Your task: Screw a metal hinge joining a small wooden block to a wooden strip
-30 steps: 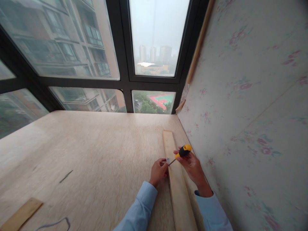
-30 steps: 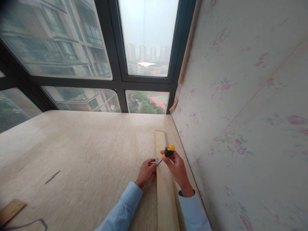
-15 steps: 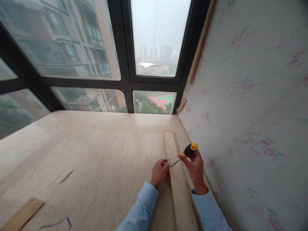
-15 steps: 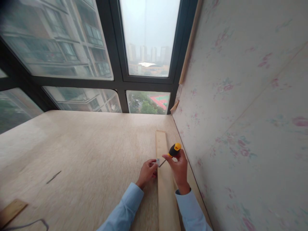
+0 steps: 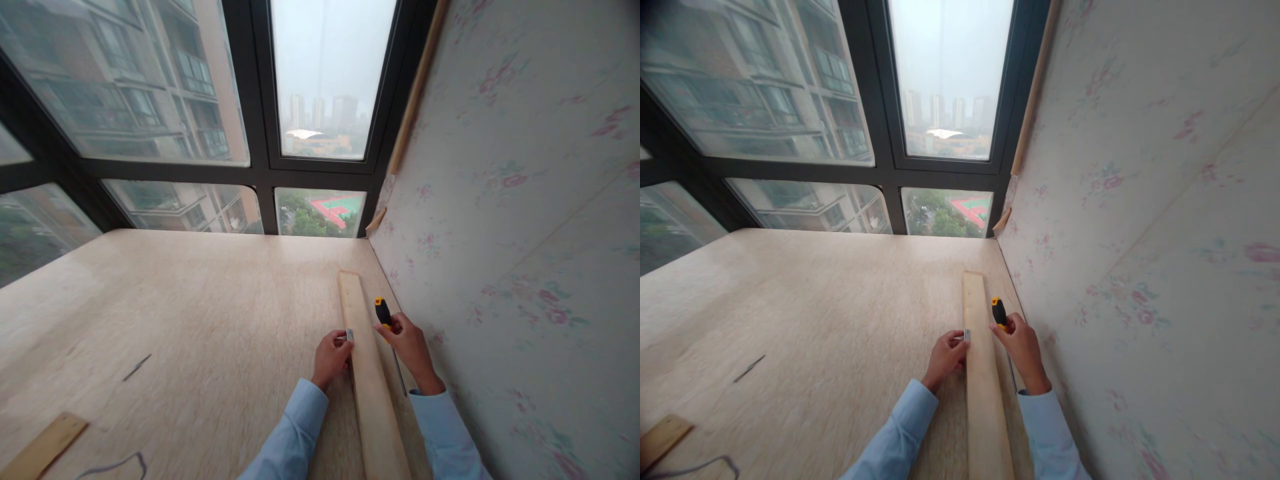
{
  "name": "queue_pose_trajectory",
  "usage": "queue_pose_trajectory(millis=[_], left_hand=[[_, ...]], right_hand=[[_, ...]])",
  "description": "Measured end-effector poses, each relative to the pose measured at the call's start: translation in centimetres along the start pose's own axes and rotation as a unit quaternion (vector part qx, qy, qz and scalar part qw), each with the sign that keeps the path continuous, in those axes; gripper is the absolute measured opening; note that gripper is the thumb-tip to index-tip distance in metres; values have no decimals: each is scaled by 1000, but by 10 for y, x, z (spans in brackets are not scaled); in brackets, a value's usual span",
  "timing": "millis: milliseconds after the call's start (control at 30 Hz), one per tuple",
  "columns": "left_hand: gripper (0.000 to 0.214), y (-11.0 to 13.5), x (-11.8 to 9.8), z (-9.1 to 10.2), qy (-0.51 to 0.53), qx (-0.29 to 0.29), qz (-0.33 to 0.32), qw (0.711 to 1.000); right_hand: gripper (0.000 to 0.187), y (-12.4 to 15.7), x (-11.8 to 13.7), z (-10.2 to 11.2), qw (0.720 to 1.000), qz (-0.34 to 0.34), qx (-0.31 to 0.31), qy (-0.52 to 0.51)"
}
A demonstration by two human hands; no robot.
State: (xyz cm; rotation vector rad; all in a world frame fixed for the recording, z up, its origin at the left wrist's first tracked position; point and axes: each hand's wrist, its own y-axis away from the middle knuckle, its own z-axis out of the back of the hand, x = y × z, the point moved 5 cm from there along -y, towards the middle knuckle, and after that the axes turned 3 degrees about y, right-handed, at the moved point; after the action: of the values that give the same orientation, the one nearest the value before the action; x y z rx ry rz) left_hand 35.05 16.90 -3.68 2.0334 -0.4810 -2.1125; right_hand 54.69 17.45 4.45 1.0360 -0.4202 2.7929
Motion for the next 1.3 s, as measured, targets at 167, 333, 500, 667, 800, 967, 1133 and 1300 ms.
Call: queue_pose_trajectory(millis=[167, 333, 500, 667, 800, 967, 1133, 1300], left_hand=[[35, -1, 1, -1, 3, -8, 20, 1000], [34, -4, 1, -2, 13, -16, 22, 1000], [32, -4, -1, -2, 14, -38, 31, 999], [36, -3, -1, 0, 27, -38, 28, 999], [40, -2, 0, -1, 57, -5, 14, 998], [40, 0, -1, 0, 68, 6, 6, 998], [46, 3, -2, 0, 88, 11, -3, 996], [46, 4, 0, 3, 73, -14, -13, 997]], right_hand=[[29, 6, -18, -14, 999, -10, 28, 32], [27, 9, -27, -22, 997, -35, 45, 56], [28, 8, -37, -30, 993, -63, 71, 71], [29, 6, -44, -33, 992, -68, 73, 77], [27, 5, -48, -36, 991, -68, 62, 94], [24, 5, -49, -40, 991, -59, 57, 104], [22, 7, -45, -39, 990, -61, 53, 119], [24, 9, -40, -36, 987, -71, 49, 133]])
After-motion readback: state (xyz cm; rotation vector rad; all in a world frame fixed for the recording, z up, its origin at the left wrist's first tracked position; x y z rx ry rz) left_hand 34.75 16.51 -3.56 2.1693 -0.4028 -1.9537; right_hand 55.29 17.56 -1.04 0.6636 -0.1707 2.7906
